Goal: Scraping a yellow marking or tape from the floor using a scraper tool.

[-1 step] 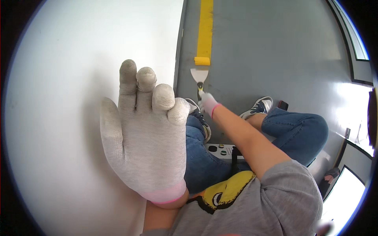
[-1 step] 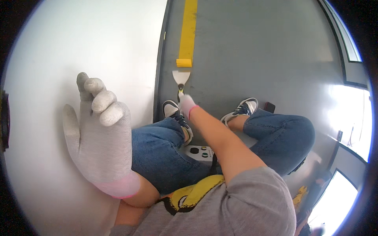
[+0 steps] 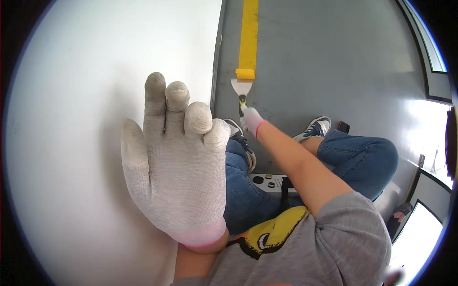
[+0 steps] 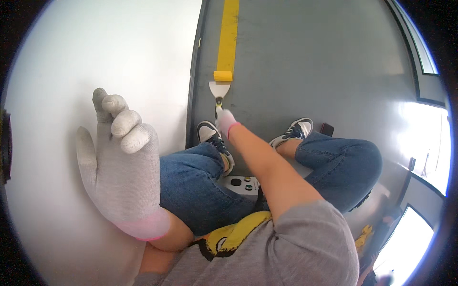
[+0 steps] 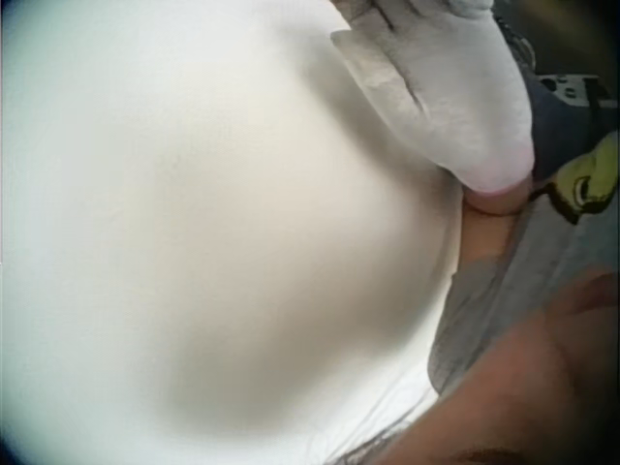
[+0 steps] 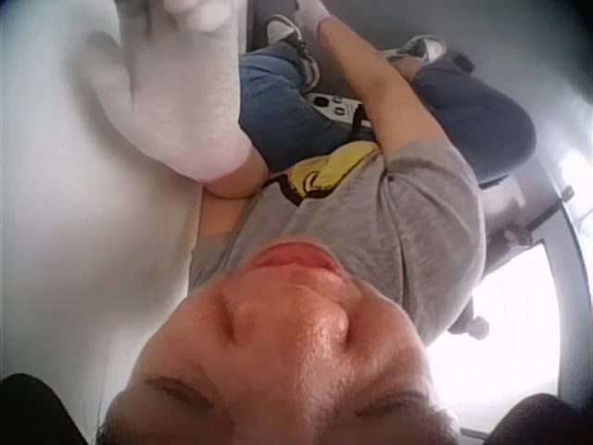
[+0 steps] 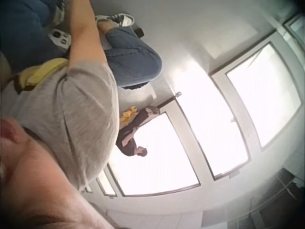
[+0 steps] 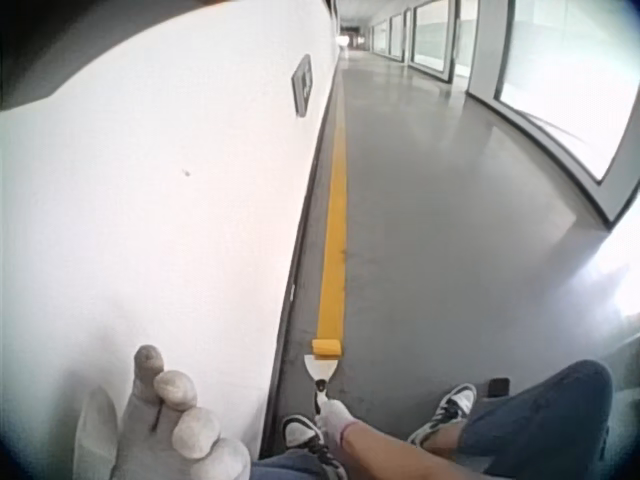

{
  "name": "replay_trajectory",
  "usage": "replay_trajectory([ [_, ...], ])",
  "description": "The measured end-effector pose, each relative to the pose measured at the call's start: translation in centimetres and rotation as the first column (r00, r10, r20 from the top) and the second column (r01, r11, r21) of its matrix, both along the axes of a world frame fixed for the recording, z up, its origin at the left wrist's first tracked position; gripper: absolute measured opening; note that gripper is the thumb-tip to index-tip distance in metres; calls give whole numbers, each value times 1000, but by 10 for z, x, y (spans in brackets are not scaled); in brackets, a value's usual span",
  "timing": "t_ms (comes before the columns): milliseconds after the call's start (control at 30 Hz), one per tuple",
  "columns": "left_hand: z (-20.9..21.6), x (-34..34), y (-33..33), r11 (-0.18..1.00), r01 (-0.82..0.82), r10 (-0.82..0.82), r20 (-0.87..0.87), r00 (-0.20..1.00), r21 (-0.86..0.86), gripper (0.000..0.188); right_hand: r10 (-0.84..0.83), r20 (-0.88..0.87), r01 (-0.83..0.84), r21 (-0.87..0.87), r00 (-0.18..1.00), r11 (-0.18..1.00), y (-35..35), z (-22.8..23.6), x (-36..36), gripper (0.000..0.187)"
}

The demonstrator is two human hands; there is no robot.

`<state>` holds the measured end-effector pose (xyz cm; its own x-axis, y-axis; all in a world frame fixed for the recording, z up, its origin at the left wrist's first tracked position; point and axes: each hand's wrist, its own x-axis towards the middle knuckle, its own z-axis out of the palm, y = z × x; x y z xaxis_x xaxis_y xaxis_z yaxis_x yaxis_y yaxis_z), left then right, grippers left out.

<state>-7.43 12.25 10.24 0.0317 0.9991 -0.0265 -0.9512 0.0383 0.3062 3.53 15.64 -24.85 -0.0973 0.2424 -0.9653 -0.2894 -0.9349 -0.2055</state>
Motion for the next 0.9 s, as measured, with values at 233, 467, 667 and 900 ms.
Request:
replay_trajectory([
  [233, 2, 1, 0, 1000, -4, 4, -2, 1000, -16, 46, -117, -354, 127, 7, 928, 992, 49, 9, -32, 38],
  [467, -4, -6, 4, 999, 4, -5, 27, 1000, 38, 48, -481, -578, 539, -83, 659, 838, 50, 36, -16, 43],
  [667, -4, -6, 4, 996, 31, -34, 28, 999, 89, 48, 67, -271, -27, 150, 960, 988, -52, 25, 41, 35],
  [900, -7, -3, 2, 996, 36, -36, 8, 999, 81, 48, 76, -128, -74, 16, 989, 997, -88, 7, 48, 36],
])
